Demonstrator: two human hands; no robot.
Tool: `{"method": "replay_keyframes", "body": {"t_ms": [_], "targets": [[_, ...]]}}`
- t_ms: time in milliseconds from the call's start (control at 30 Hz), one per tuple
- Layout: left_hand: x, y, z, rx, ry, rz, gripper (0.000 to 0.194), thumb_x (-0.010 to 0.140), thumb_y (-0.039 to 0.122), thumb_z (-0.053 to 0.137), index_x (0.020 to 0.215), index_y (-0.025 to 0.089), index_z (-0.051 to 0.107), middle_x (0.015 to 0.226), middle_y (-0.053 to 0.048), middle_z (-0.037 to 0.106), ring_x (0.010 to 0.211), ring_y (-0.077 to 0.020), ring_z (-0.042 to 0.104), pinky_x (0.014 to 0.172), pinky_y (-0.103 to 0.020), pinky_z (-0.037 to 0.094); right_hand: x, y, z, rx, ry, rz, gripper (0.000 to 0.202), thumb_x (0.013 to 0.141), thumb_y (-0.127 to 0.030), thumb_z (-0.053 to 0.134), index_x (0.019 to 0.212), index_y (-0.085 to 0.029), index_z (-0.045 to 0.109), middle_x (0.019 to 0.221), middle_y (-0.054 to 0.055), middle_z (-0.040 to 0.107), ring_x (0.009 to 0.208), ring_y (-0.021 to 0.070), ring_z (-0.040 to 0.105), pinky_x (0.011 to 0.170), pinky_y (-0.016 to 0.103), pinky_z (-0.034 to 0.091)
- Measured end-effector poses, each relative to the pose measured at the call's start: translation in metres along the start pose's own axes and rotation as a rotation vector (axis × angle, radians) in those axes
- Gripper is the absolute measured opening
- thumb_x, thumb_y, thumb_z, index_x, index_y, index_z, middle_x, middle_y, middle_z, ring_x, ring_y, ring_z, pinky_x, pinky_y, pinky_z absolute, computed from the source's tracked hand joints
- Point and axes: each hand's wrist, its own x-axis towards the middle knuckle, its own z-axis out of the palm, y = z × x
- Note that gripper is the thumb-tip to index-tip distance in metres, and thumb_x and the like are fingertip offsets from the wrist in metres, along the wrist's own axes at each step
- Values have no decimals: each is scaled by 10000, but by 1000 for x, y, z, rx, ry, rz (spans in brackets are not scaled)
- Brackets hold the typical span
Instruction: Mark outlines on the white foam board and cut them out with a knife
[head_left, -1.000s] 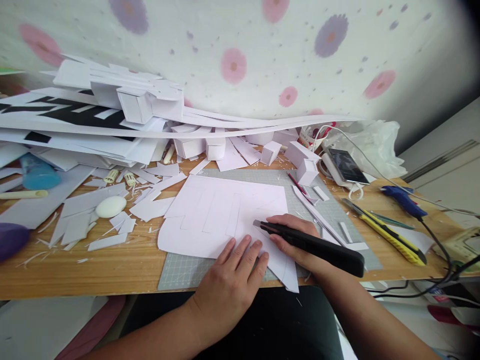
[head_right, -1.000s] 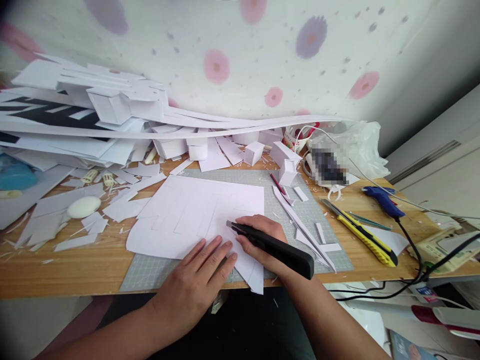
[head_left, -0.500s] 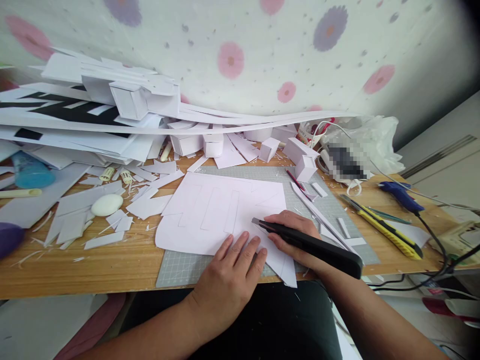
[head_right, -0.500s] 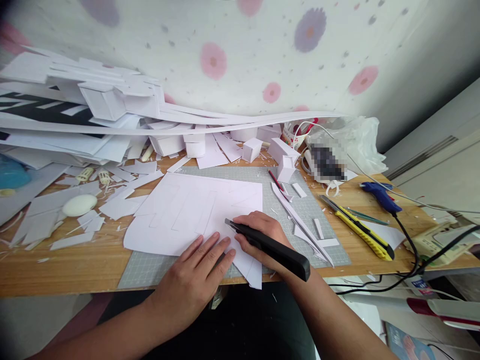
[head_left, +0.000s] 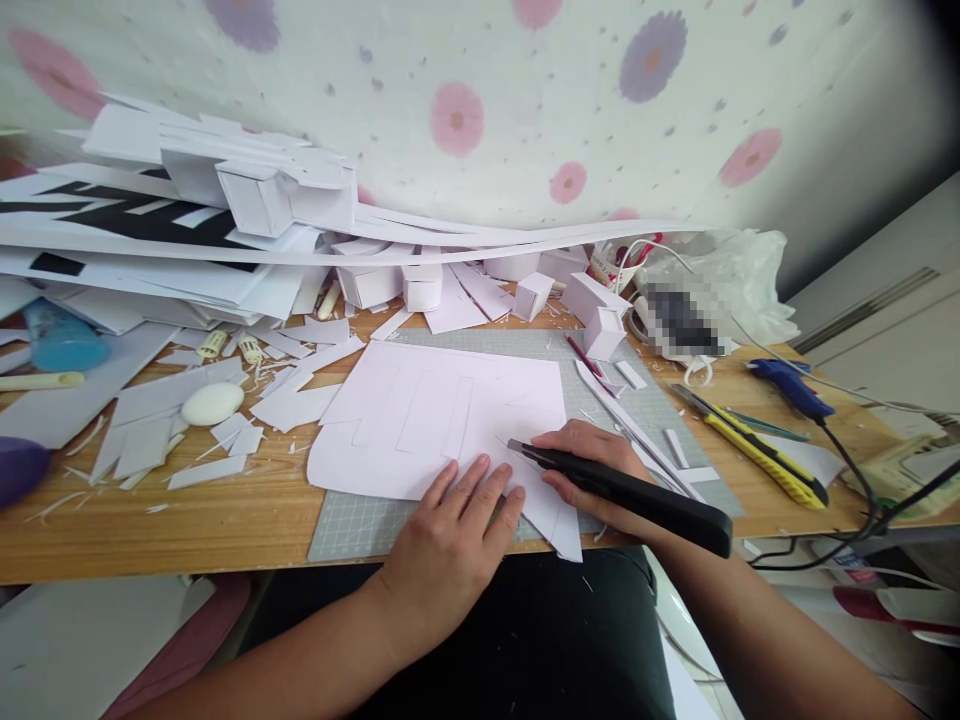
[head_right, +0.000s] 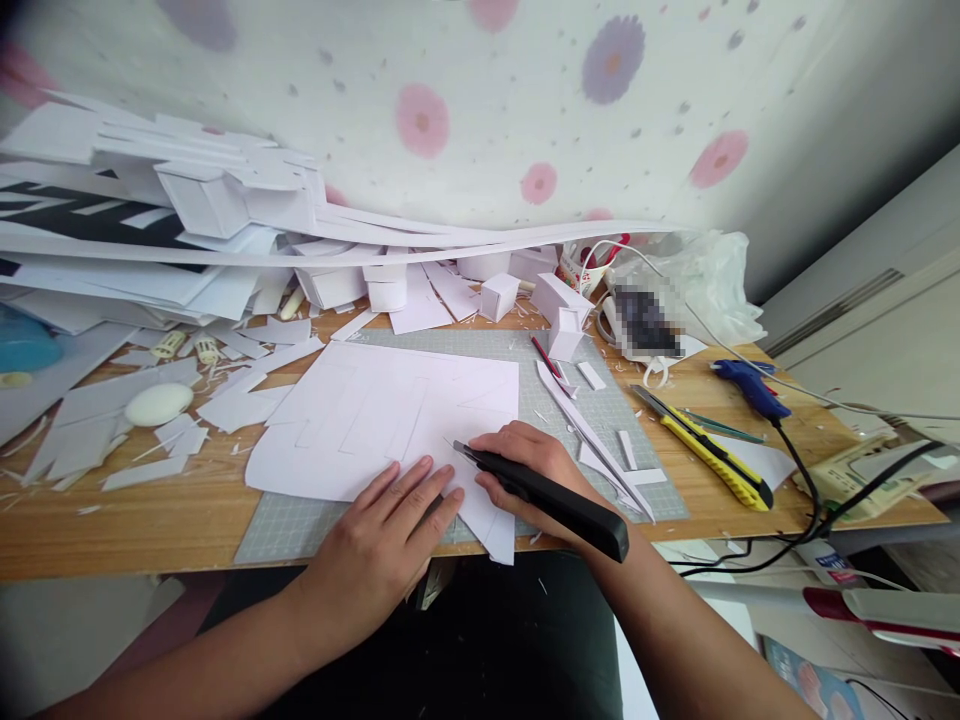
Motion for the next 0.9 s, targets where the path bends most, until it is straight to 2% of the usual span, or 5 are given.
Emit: {"method": "replay_keyframes", "body": {"t_ms": [333, 533, 700, 900], "targets": [[1, 0, -2, -15, -32, -10, 400, 872, 114, 457, 1256, 168, 554, 1324, -123, 565, 1240, -305, 502, 1012, -509, 429, -8, 1, -8, -34, -27, -97, 253, 867, -236, 589, 1113, -184, 624, 895, 76, 680, 823, 173, 643, 738, 278, 529], [2, 0, -3, -20, -46, -13, 399, 875, 130, 454, 1258, 171, 556, 1340, -110, 557, 1245, -313, 498, 1012, -507, 437, -13, 5, -13, -122, -27, -185, 263, 879, -255, 580, 1134, -202, 614, 1017, 85, 716, 986, 214, 657, 979, 385, 479], [1, 0, -3, -14, -66, -13, 404, 876, 121, 454, 1265, 172, 554, 1348, -108, 551, 1259, -311, 485, 1021, -513, 427, -16, 8, -16, -168, -47, -184, 263, 879, -255, 573, 1125, -173, 619, 1004, 104, 701, 1007, 224, 641, 887, 345, 534], [3, 0, -4, -3, -63, -1, 403, 879, 112, 448, 1262, 169, 558, 1340, -108, 557, 1259, -311, 484, 1016, -509, 434, -22, 11, -17, -171, -34, -233, 274, 872, -238, 589, 1141, -186, 594, 1008, 86, 705, 1000, 213, 642, 959, 368, 494]]}}
